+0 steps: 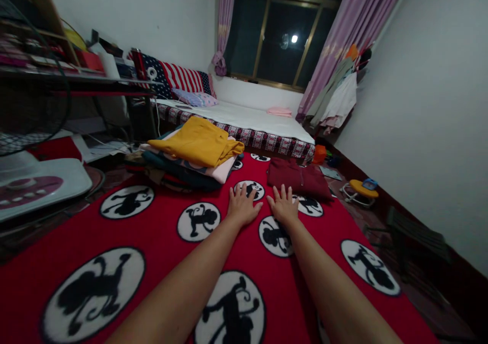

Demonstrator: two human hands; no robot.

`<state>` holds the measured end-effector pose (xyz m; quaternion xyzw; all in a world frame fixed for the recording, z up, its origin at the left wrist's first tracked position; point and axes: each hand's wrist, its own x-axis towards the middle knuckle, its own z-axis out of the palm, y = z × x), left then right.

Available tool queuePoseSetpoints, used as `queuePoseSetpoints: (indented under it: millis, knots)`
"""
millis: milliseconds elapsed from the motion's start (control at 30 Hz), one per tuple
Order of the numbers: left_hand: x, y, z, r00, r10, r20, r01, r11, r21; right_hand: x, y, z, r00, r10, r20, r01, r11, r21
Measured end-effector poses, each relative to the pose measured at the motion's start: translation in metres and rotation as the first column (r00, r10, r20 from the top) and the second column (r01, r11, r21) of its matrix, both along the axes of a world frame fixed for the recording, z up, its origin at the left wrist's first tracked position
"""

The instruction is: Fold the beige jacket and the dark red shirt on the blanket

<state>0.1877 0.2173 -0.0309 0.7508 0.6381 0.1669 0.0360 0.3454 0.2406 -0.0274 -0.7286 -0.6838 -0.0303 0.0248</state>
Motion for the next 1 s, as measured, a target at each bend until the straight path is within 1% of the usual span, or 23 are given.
queuePoseSetpoints:
  millis: [100, 167, 267, 333, 400, 433, 500, 533, 567, 600, 633, 667, 700, 733, 800, 900, 1000]
  knots:
    - [0.0, -0.005, 0.005, 0.999, -0.021, -0.027, 0.021, 0.999, -0.025, -0.014, -0.034, -0.001, 1.0, 0.012, -0.025, -0.012, 1.0, -0.009]
    - [0.0, -0.013, 0.006, 0.998, -0.057, -0.029, 0.056, 0.997, -0.044, -0.022, -0.056, -0.002, 0.999, 0.022, -0.042, -0.021, 0.999, 0.024]
    - [-0.004, -0.031, 0.004, 0.989, -0.149, -0.019, 0.148, 0.987, -0.064, -0.028, -0.084, -0.004, 0.997, 0.05, -0.056, -0.045, 0.995, 0.085]
    - [-0.012, -0.045, 0.006, 0.973, -0.229, -0.02, 0.227, 0.971, -0.074, -0.03, -0.096, -0.005, 0.995, 0.075, -0.064, -0.068, 0.993, 0.101]
    - [-0.026, -0.053, 0.018, 0.938, -0.346, -0.019, 0.343, 0.933, -0.106, -0.03, -0.103, -0.004, 0.993, 0.091, -0.081, -0.083, 0.992, 0.099]
    - [-0.035, -0.054, 0.028, 0.914, -0.405, -0.009, 0.4, 0.906, -0.14, -0.03, -0.104, -0.004, 0.991, 0.092, -0.093, -0.083, 0.992, 0.095]
    - [-0.061, -0.046, 0.059, 0.877, -0.479, 0.029, 0.473, 0.853, -0.219, -0.029, -0.105, -0.003, 0.99, 0.085, -0.117, -0.074, 0.993, 0.093]
    - [-0.077, -0.038, 0.077, 0.89, -0.455, 0.039, 0.452, 0.866, -0.212, -0.029, -0.104, -0.002, 0.989, 0.086, -0.124, -0.075, 0.993, 0.096]
    - [-0.094, -0.026, 0.096, 0.909, -0.415, 0.04, 0.415, 0.893, -0.172, -0.029, -0.104, -0.002, 0.988, 0.09, -0.129, -0.077, 0.992, 0.1]
    - [-0.112, -0.014, 0.114, 0.943, -0.332, 0.042, 0.334, 0.939, -0.077, -0.029, -0.103, -0.002, 0.987, 0.094, -0.133, -0.08, 0.991, 0.105]
    - [-0.131, 0.0, 0.13, 0.982, -0.184, 0.047, 0.18, 0.98, 0.09, -0.029, -0.103, -0.002, 0.986, 0.096, -0.137, -0.081, 0.991, 0.11]
    - [-0.149, 0.014, 0.143, 0.998, -0.037, 0.044, 0.026, 0.974, 0.226, -0.029, -0.103, -0.002, 0.985, 0.097, -0.142, -0.081, 0.99, 0.115]
    - [-0.166, 0.026, 0.152, 0.992, 0.117, 0.036, -0.123, 0.953, 0.278, -0.029, -0.103, -0.003, 0.984, 0.096, -0.147, -0.078, 0.99, 0.119]
    - [-0.181, 0.037, 0.158, 0.979, 0.199, 0.04, -0.203, 0.942, 0.266, -0.029, -0.103, -0.003, 0.984, 0.092, -0.153, -0.073, 0.99, 0.123]
    - [-0.204, 0.054, 0.16, 0.957, 0.286, 0.043, -0.289, 0.933, 0.217, -0.029, -0.103, -0.003, 0.982, 0.087, -0.165, -0.067, 0.99, 0.124]
    - [-0.221, 0.068, 0.151, 0.946, 0.321, 0.034, -0.323, 0.94, 0.112, -0.029, -0.103, -0.003, 0.979, 0.086, -0.185, -0.063, 0.99, 0.124]
    - [-0.225, 0.075, 0.145, 0.954, 0.301, 0.01, -0.301, 0.953, 0.028, -0.029, -0.102, -0.003, 0.975, 0.085, -0.205, -0.058, 0.989, 0.135]
